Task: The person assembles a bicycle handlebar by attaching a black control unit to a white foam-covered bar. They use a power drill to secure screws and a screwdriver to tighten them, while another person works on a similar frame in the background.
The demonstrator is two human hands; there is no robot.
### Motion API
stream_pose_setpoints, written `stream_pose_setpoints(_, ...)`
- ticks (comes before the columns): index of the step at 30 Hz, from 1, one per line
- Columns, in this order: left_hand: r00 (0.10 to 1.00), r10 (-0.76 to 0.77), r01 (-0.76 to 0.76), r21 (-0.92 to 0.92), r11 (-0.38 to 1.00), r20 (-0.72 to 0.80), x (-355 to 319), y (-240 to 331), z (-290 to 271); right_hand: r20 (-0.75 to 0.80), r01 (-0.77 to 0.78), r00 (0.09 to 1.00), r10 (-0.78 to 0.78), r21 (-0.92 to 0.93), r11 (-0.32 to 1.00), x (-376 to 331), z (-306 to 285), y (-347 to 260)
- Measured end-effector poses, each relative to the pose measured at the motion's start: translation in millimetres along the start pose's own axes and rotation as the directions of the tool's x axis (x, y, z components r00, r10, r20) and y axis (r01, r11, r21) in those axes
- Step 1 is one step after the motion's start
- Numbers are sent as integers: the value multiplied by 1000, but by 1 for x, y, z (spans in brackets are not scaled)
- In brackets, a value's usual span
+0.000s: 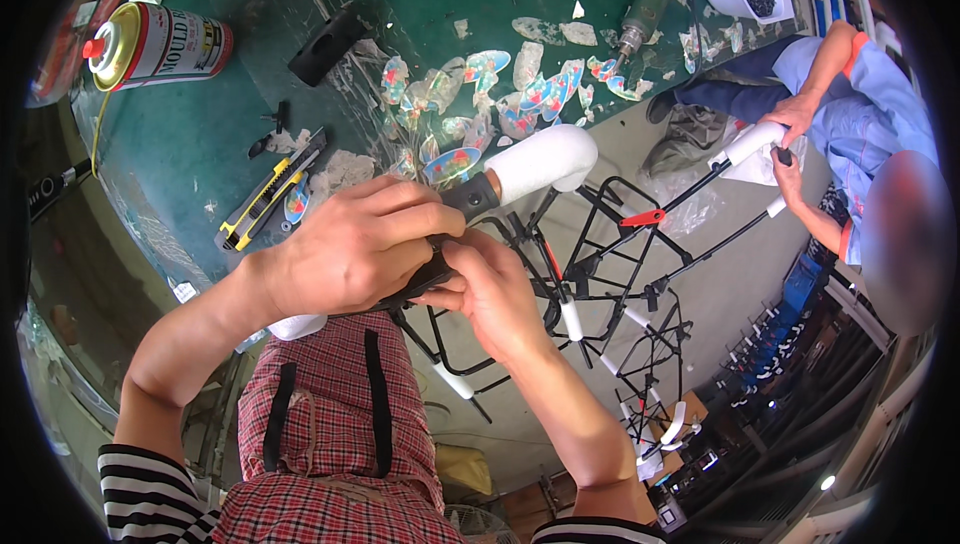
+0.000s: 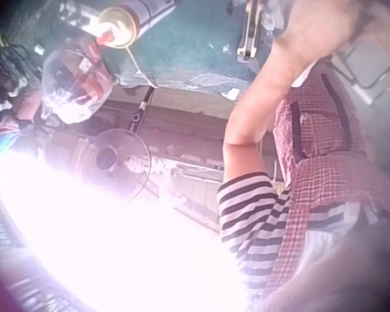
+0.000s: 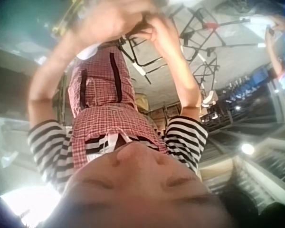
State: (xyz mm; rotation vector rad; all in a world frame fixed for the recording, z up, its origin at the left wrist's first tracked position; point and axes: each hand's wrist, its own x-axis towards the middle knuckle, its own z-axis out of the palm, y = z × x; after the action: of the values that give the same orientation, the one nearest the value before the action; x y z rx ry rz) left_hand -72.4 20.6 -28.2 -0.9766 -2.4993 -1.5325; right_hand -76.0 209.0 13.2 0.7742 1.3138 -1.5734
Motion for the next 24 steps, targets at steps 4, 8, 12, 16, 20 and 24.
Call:
stream_pose_setpoints(4, 976, -216, 212, -80, 974, -35, -6, 8, 1, 2, 20, 1000, -20, 37, 999, 1, -4, 3)
stream_pose_setpoints(8, 881, -469, 441, -252, 862, -61, -12, 12, 7, 13, 7, 1000, -7, 9, 1000, 3, -2, -1)
stream_pose_setpoints(12, 793, -610, 555, -419, 719, 5, -15, 11, 16, 2, -10, 1000, 10, -15, 1000, 3, -2, -2)
stream_pose_setpoints(16, 660, -725, 720, -442, 536, 196, -11, 6, 9, -6, -39, 999, 39, -16, 999, 7, -5, -2)
stream_pose_setpoints(20, 559, -734, 816, -415, 403, 385, -9, 0, 5, 9, -43, 999, 43, -5, 999, 5, -4, -3)
stream_pose_setpoints(24, 517, -741, 838, -430, 336, 429, -9, -2, 6, 51, -8, 999, 5, 58, 998, 2, -9, 1)
